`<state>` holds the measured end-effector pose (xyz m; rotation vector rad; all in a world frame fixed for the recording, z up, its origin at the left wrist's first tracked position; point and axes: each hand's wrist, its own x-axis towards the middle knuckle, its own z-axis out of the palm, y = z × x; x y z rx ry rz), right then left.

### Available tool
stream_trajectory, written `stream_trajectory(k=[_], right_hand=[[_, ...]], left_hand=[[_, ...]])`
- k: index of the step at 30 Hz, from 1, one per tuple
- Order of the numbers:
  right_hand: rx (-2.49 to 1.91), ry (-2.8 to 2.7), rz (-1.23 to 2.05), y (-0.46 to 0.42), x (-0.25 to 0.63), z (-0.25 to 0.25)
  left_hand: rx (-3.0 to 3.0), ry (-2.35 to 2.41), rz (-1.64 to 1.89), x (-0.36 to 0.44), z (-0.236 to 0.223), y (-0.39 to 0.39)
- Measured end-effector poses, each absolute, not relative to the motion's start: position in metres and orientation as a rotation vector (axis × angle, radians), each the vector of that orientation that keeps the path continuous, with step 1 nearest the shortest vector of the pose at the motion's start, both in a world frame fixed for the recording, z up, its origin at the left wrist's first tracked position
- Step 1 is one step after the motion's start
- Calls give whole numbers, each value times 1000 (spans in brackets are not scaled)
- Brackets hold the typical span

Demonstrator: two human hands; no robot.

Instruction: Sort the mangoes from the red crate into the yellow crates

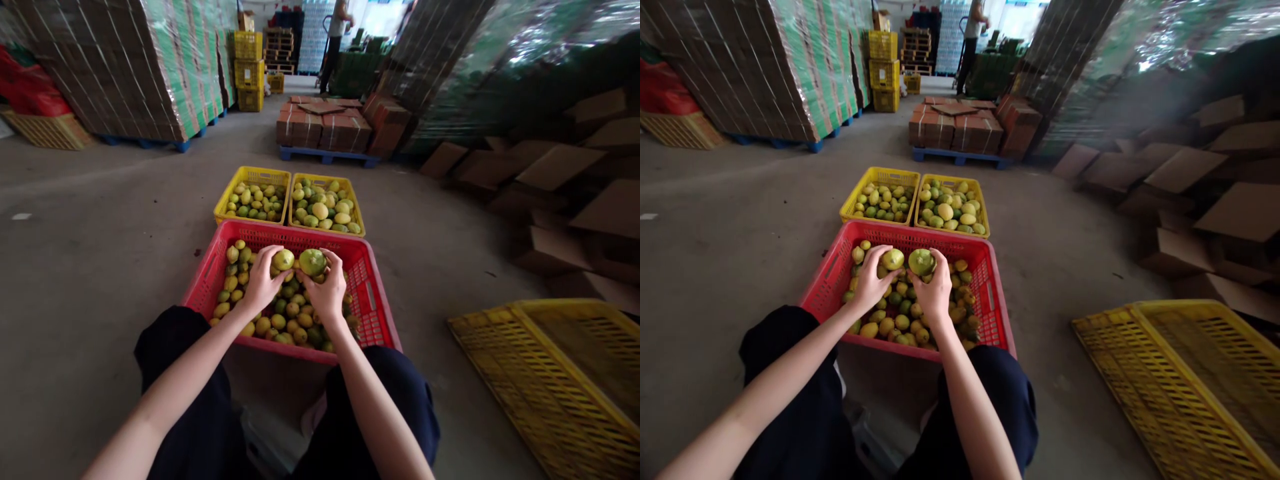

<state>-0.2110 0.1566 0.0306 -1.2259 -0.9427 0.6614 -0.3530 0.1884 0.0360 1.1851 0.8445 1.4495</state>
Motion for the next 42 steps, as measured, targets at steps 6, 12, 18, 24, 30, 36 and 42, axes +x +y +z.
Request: stream_trajectory(k=[6,12,18,24,30,36,42], right_hand=[[-1275,-986,606,159,-211,26],[-922,-659,1055,167,-204,32],[-738,-462,1379,168,-202,34],[-663,-335,1486,168,-200,31],[-632,-116,1504,164,-186,19],[-796,129,1368,159,-160,-9],[-860,-1,1313,151,-135,-18]], left_hand=[[1161,876,1405,-354,30,193],[778,642,1186,-361,33,205],[506,502,1097,-361,35,205],[331,428,1043,-364,37,205],[486,535,926,-365,13,212],[903,875,575,-356,-53,181],[860,950,687,-379,-114,162]])
